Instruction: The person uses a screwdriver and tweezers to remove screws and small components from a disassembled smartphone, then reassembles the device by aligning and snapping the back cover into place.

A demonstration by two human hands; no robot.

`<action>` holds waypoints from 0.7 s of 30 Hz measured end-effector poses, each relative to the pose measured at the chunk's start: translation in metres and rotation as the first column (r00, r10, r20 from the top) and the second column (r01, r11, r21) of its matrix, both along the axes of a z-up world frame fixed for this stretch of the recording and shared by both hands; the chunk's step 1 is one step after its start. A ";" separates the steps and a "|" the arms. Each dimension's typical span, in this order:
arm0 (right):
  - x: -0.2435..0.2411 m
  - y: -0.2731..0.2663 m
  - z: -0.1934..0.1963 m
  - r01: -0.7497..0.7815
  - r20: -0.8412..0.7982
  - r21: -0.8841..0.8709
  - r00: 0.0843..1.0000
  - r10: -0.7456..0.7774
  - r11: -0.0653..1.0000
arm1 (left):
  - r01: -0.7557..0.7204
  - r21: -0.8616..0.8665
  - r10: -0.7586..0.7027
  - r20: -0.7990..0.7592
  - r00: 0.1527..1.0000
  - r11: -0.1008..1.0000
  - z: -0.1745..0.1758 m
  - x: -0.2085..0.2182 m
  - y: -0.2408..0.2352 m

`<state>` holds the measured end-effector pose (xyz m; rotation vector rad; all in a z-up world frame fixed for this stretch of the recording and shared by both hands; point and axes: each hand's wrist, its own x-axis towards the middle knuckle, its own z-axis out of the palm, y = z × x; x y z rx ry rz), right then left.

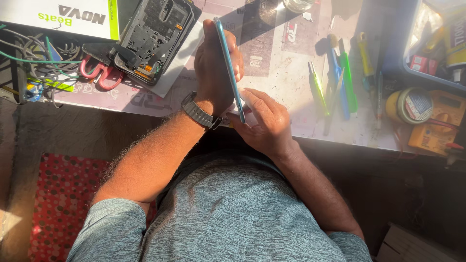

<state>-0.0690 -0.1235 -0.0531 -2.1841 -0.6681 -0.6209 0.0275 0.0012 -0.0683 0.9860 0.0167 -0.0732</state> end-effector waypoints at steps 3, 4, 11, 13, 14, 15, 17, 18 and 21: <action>-0.002 0.000 -0.002 0.001 -0.024 0.003 1.000 -0.001 1.000 | -0.028 0.039 0.029 -0.035 0.999 0.999 -0.002 0.000 0.001; -0.002 -0.001 -0.003 0.011 -0.048 0.010 0.999 -0.011 1.000 | -0.023 0.024 0.024 -0.046 0.999 0.999 -0.003 0.002 0.000; -0.004 -0.010 -0.011 0.071 -0.221 0.193 0.975 -0.027 0.979 | 0.088 -0.285 -0.113 -0.071 0.991 0.955 -0.019 0.008 0.006; -0.001 -0.015 -0.013 0.058 -0.361 0.397 0.927 0.098 0.916 | 0.132 -0.352 -0.161 -0.054 0.985 0.927 -0.022 0.009 0.007; -0.001 -0.016 -0.014 0.068 -0.376 0.410 0.921 0.101 0.909 | 0.158 -0.366 -0.185 -0.040 0.982 0.917 -0.022 0.009 0.007; 0.000 -0.017 -0.014 0.079 -0.391 0.423 0.915 0.104 0.903 | 0.185 -0.379 -0.209 -0.025 0.978 0.907 -0.021 0.008 0.006; 0.000 -0.018 -0.016 0.083 -0.392 0.423 0.915 0.100 0.902 | 0.211 -0.372 -0.236 -0.024 0.971 0.904 -0.018 0.006 0.007; 0.000 -0.019 -0.017 0.074 -0.379 0.409 0.920 0.096 0.910 | 0.222 -0.368 -0.248 -0.025 0.968 0.903 -0.016 0.005 0.008; -0.002 -0.019 -0.021 0.050 -0.296 0.338 0.953 0.056 0.940 | 0.253 -0.307 -0.264 0.005 0.964 0.917 -0.013 0.004 0.011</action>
